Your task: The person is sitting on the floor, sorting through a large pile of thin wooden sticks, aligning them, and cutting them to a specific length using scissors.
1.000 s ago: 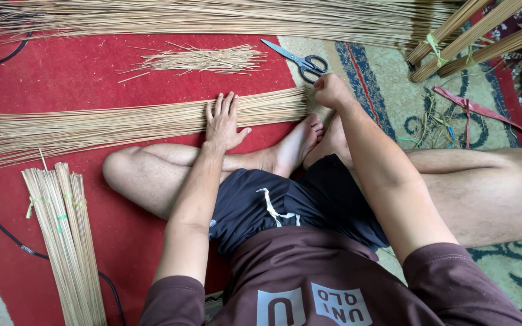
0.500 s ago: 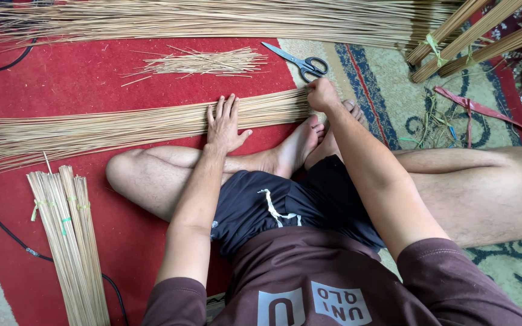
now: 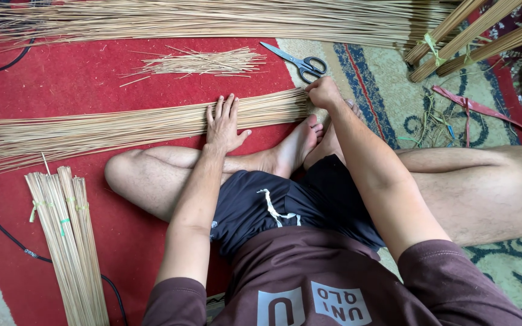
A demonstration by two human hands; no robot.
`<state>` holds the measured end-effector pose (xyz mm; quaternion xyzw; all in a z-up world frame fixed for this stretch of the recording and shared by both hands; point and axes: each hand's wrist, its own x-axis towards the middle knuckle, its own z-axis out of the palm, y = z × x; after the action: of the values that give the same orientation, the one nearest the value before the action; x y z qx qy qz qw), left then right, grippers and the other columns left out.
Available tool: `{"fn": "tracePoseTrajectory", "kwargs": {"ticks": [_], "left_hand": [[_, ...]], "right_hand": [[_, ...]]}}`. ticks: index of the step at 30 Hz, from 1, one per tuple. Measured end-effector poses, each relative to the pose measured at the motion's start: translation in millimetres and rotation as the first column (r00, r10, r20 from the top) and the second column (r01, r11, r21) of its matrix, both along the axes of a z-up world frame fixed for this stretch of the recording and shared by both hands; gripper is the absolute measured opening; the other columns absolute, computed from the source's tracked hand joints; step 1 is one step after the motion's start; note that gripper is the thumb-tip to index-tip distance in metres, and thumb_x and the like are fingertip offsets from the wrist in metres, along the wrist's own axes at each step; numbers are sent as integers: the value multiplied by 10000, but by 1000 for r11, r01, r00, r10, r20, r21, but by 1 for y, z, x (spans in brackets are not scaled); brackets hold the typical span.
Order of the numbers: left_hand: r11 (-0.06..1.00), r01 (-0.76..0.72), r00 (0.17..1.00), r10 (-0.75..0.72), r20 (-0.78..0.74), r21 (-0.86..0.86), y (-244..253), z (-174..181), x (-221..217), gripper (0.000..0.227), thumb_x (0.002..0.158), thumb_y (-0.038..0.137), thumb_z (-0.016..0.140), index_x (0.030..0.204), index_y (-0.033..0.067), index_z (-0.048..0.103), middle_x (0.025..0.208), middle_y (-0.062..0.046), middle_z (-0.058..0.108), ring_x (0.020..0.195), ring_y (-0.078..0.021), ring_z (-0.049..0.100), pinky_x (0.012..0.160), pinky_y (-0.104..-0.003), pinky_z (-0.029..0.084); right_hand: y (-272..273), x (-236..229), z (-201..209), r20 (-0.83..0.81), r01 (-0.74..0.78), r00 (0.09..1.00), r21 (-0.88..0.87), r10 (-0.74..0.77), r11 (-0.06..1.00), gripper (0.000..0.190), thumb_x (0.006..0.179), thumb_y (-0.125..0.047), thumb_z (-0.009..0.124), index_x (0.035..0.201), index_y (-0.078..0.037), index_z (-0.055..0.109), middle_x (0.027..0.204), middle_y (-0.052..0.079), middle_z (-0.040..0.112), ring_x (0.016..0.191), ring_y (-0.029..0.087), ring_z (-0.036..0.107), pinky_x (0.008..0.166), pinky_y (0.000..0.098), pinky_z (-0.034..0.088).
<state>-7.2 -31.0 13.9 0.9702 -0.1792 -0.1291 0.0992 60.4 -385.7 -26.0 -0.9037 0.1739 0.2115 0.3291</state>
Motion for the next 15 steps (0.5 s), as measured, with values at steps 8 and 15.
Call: {"fn": "tracePoseTrajectory", "kwargs": {"ticks": [8, 15], "left_hand": [[1000, 2, 1000, -2, 3, -2, 0, 3, -1, 1027, 834, 560, 742, 1616, 76, 285, 1692, -110, 216, 1566, -337, 166, 1234, -629, 147], [1000, -1, 1000, 1, 9, -1, 0, 3, -1, 1033, 830, 561, 747, 1617, 80, 282, 1691, -114, 218, 1566, -341, 166, 1232, -635, 153]], "right_hand": [[-3, 0, 21, -57, 92, 995, 90, -88, 992, 302, 817, -135, 604, 1020, -228, 806, 922, 93, 774, 917, 254, 740, 827, 381, 615], [-2, 2, 21, -104, 122, 989, 183, -104, 976, 323, 815, -91, 547, 1012, -140, 799, 770, 79, 777, 696, 175, 770, 661, 307, 651]]}}
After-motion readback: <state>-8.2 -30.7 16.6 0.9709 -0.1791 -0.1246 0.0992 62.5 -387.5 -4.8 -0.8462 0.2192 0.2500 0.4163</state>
